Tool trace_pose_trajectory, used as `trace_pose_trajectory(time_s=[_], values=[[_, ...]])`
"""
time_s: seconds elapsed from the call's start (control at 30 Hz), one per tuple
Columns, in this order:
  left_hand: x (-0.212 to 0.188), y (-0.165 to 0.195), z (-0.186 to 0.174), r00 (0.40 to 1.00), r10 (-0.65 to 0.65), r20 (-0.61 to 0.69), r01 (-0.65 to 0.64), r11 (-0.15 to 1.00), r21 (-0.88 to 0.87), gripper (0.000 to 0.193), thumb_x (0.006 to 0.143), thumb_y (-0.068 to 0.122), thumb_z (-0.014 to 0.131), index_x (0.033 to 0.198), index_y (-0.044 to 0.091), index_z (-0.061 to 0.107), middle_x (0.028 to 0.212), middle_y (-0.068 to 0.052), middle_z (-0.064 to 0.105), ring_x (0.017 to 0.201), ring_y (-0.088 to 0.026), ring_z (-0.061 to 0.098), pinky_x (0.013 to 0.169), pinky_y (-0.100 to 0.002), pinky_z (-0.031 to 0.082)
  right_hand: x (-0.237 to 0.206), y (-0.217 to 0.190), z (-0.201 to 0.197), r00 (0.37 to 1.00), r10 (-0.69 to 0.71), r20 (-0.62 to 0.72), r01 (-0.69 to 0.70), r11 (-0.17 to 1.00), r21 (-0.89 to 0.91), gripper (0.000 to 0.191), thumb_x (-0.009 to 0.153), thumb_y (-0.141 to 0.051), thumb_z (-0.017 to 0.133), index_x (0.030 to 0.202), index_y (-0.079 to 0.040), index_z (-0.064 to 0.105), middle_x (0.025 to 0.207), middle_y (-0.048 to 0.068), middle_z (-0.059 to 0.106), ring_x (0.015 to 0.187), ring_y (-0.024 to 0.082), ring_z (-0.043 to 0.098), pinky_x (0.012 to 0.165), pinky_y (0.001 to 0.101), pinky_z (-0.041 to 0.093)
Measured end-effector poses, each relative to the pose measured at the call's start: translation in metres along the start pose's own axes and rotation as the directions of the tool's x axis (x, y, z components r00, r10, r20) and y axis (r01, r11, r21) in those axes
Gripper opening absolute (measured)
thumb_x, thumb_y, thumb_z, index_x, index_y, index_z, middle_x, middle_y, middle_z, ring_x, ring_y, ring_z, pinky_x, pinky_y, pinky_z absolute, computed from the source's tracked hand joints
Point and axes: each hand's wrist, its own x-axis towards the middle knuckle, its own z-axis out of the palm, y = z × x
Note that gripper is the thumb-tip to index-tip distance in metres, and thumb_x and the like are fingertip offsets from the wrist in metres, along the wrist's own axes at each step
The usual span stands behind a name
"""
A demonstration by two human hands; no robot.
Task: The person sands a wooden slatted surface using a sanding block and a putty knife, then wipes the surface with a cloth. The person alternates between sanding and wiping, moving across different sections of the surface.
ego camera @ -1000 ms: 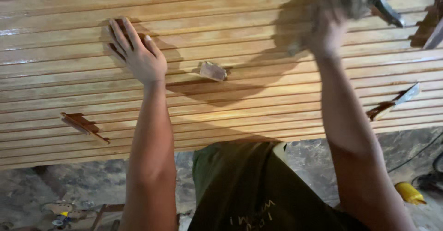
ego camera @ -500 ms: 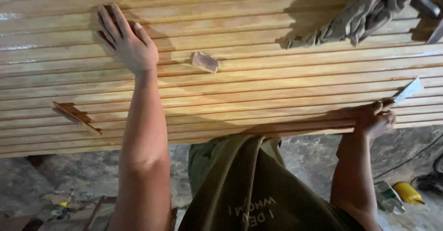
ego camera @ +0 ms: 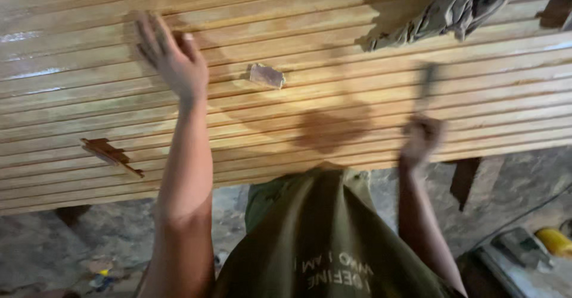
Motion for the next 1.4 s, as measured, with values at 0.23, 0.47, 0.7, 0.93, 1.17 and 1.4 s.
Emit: trace_pose_trajectory(time_s=[0.23, 0.47, 0.7, 0.93, 1.17, 1.4], values=[[-0.07, 0.095, 0.01, 0.757, 0.633, 0.159, -0.549, 0.749, -0.37, 0.066, 0.113, 0.043, 0.056, 0.165, 0.014, 0.029, 0.171, -0.011, 0.029, 0.161, -0.032, 0.027, 0.132, -0.06, 0.015, -0.055, -0.098, 0.172, 0.846, 0.44, 0.302, -0.524, 0.792, 0.313, 0.041, 0.094, 0.001, 0.053, 0.134, -0.009, 0.049, 0.082, 0.0, 0.054, 0.064, 0.006, 0.046, 0.054, 0.0219, 0.036], [-0.087, 0.108, 0.009, 0.772, 0.619, 0.145, -0.494, 0.728, -0.474, 0.061, 0.112, 0.034, 0.055, 0.162, 0.006, 0.034, 0.17, -0.015, 0.026, 0.159, -0.037, 0.026, 0.132, -0.06, 0.018, -0.031, -0.127, 0.215, 0.942, -0.069, 0.327, 0.131, 0.976, -0.172, 0.047, 0.11, -0.006, 0.063, 0.154, -0.005, 0.046, 0.093, 0.013, 0.066, 0.074, 0.01, 0.055, 0.067, 0.0276, 0.05], [-0.08, 0.118, 0.0, 0.745, 0.593, 0.306, -0.457, 0.787, -0.414, 0.067, 0.105, 0.03, 0.059, 0.164, 0.014, 0.033, 0.171, -0.009, 0.026, 0.16, -0.033, 0.022, 0.131, -0.059, 0.014, -0.032, -0.125, 0.222, 0.899, 0.163, 0.407, -0.022, 0.944, -0.33, 0.056, 0.106, -0.009, 0.064, 0.158, -0.005, 0.045, 0.064, 0.019, 0.046, 0.057, 0.016, 0.042, 0.054, 0.0308, 0.042], [-0.077, 0.122, -0.002, 0.738, 0.582, 0.342, -0.47, 0.807, -0.359, 0.07, 0.107, 0.03, 0.06, 0.167, 0.014, 0.028, 0.173, -0.007, 0.024, 0.162, -0.028, 0.019, 0.133, -0.056, 0.01, -0.028, -0.124, 0.228, 0.899, -0.03, 0.437, 0.169, 0.944, -0.283, 0.055, 0.101, -0.004, 0.061, 0.154, -0.002, 0.046, 0.102, 0.025, 0.067, 0.077, 0.029, 0.067, 0.071, 0.0376, 0.056], [-0.076, 0.123, -0.001, 0.743, 0.577, 0.339, -0.46, 0.809, -0.367, 0.062, 0.108, 0.031, 0.053, 0.163, 0.012, 0.032, 0.17, -0.01, 0.027, 0.159, -0.028, 0.021, 0.131, -0.056, 0.012, -0.024, -0.121, 0.235, 0.89, -0.063, 0.452, 0.243, 0.904, -0.352, 0.043, 0.101, -0.004, 0.061, 0.144, -0.002, 0.059, 0.099, 0.023, 0.066, 0.084, 0.036, 0.07, 0.077, 0.0421, 0.058], [-0.076, 0.12, -0.001, 0.776, 0.575, 0.259, -0.449, 0.792, -0.413, 0.057, 0.11, 0.028, 0.05, 0.161, 0.009, 0.035, 0.169, -0.011, 0.032, 0.159, -0.028, 0.029, 0.132, -0.055, 0.019, -0.025, -0.129, 0.243, 0.91, -0.026, 0.413, 0.205, 0.895, -0.396, 0.038, 0.1, -0.005, 0.061, 0.137, 0.0, 0.064, 0.097, 0.024, 0.068, 0.08, 0.036, 0.07, 0.073, 0.0418, 0.058]])
